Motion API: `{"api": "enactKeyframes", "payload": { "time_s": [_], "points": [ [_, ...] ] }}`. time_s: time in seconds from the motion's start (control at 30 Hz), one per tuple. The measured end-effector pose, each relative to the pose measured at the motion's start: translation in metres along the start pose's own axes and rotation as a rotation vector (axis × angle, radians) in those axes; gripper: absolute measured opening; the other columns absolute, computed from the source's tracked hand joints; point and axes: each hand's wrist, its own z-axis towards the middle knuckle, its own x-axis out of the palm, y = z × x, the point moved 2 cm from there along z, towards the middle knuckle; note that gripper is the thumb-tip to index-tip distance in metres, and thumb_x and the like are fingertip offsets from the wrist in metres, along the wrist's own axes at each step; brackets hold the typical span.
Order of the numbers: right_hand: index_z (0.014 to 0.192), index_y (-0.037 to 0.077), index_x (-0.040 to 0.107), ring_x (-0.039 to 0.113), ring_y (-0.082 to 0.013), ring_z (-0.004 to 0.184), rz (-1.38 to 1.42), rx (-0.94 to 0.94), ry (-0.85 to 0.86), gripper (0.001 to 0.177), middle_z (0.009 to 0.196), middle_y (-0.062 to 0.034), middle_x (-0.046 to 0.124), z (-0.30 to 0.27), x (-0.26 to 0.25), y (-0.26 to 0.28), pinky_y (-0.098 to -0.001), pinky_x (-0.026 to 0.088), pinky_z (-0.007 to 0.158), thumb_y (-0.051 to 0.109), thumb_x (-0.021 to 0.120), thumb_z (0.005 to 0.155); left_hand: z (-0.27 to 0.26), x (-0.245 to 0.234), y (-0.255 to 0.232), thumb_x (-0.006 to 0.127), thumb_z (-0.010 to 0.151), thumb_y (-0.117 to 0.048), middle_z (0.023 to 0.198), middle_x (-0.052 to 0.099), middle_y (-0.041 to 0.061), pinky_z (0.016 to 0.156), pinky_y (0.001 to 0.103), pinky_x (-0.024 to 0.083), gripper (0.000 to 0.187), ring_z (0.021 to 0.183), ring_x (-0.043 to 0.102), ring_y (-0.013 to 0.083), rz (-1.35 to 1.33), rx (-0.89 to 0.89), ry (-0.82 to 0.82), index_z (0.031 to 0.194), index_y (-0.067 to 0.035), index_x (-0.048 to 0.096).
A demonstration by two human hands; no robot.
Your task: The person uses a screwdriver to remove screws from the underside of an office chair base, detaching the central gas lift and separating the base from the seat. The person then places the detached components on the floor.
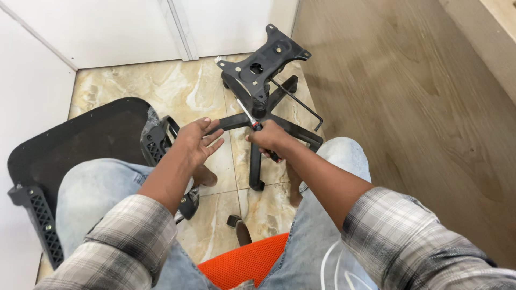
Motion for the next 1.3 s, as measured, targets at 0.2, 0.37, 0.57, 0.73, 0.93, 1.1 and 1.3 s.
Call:
{"api": "enactKeyframes", "payload": {
  "time_s": [0.2, 0.37, 0.57, 0.73, 0.93, 1.1, 1.3],
  "points": [
    [0.076, 0.0, 0.062, 0.051, -0.0188, 0.04, 0.049, -0.198, -0.08, 0.029, 0.056, -0.0093, 0.055, -0.048, 0.016, 0.032, -0.036, 0.041, 0.039, 0.023, 0.072, 0.089, -0.07, -0.035, -0.003, 0.051, 0.102, -0.017, 0.134, 0.066, 0.009, 0.096, 0.045, 0.054, 0.032, 0.119, 0.064, 0.0288, -0.071, 0.121, -0.052, 0.133, -0.009, 0.051],
    [0.083, 0.003, 0.065, 0.052, -0.017, 0.044, -0.015, -0.282, 0.016, 0.025, 0.059, -0.0085, 0.059, -0.073, 0.034, 0.052, -0.0347, 0.042, 0.042, 0.027, 0.072, 0.088, -0.115, -0.062, -0.001, 0.052, 0.102, -0.017, 0.13, 0.067, 0.008, 0.098, 0.044, 0.053, 0.031, 0.118, 0.065, 0.028, -0.096, 0.253, -0.098, 0.132, -0.011, 0.053],
    [0.085, 0.001, 0.067, 0.059, -0.0134, 0.048, -0.146, -0.381, 0.212, 0.028, 0.064, -0.0051, 0.064, -0.077, 0.065, 0.07, -0.0329, 0.045, 0.043, 0.027, 0.075, 0.087, -0.134, -0.085, -0.005, 0.049, 0.102, -0.015, 0.126, 0.068, 0.007, 0.096, 0.046, 0.053, 0.032, 0.116, 0.066, 0.0282, -0.119, 0.303, -0.199, 0.133, -0.01, 0.056],
    [0.08, 0.001, 0.067, 0.053, -0.0153, 0.044, -0.187, -0.421, 0.334, 0.028, 0.06, -0.0076, 0.062, -0.08, 0.101, 0.087, -0.0329, 0.04, 0.039, 0.027, 0.074, 0.088, -0.15, -0.107, -0.018, 0.05, 0.103, -0.016, 0.129, 0.066, 0.007, 0.098, 0.046, 0.052, 0.032, 0.118, 0.064, 0.0278, -0.125, 0.365, -0.271, 0.135, -0.012, 0.054],
    [0.076, 0.003, 0.068, 0.051, -0.0139, 0.041, -0.223, -0.532, 0.438, 0.024, 0.054, -0.006, 0.059, -0.094, 0.15, 0.119, -0.0322, 0.039, 0.039, 0.024, 0.075, 0.087, -0.174, -0.148, -0.03, 0.047, 0.103, -0.016, 0.133, 0.063, 0.008, 0.102, 0.048, 0.051, 0.033, 0.121, 0.062, 0.0285, -0.153, 0.409, -0.348, 0.136, -0.012, 0.052],
    [0.08, 0.008, 0.073, 0.05, -0.017, 0.041, -0.187, -0.517, 0.501, 0.012, 0.053, -0.007, 0.056, -0.084, 0.197, 0.13, -0.0353, 0.041, 0.041, 0.02, 0.073, 0.083, -0.175, -0.209, -0.031, 0.046, 0.104, -0.016, 0.135, 0.062, 0.007, 0.104, 0.047, 0.05, 0.033, 0.124, 0.061, 0.0287, -0.166, 0.365, -0.452, 0.137, -0.012, 0.051],
    [0.089, -0.004, 0.068, 0.061, -0.0195, 0.05, -0.237, -0.345, 0.436, 0.034, 0.063, -0.0094, 0.065, -0.013, 0.253, 0.126, -0.0364, 0.05, 0.049, 0.03, 0.074, 0.089, -0.128, -0.27, -0.032, 0.048, 0.104, -0.015, 0.135, 0.061, 0.011, 0.105, 0.046, 0.051, 0.036, 0.125, 0.061, 0.0282, -0.189, 0.249, -0.59, 0.139, -0.009, 0.051]
  ]
}}
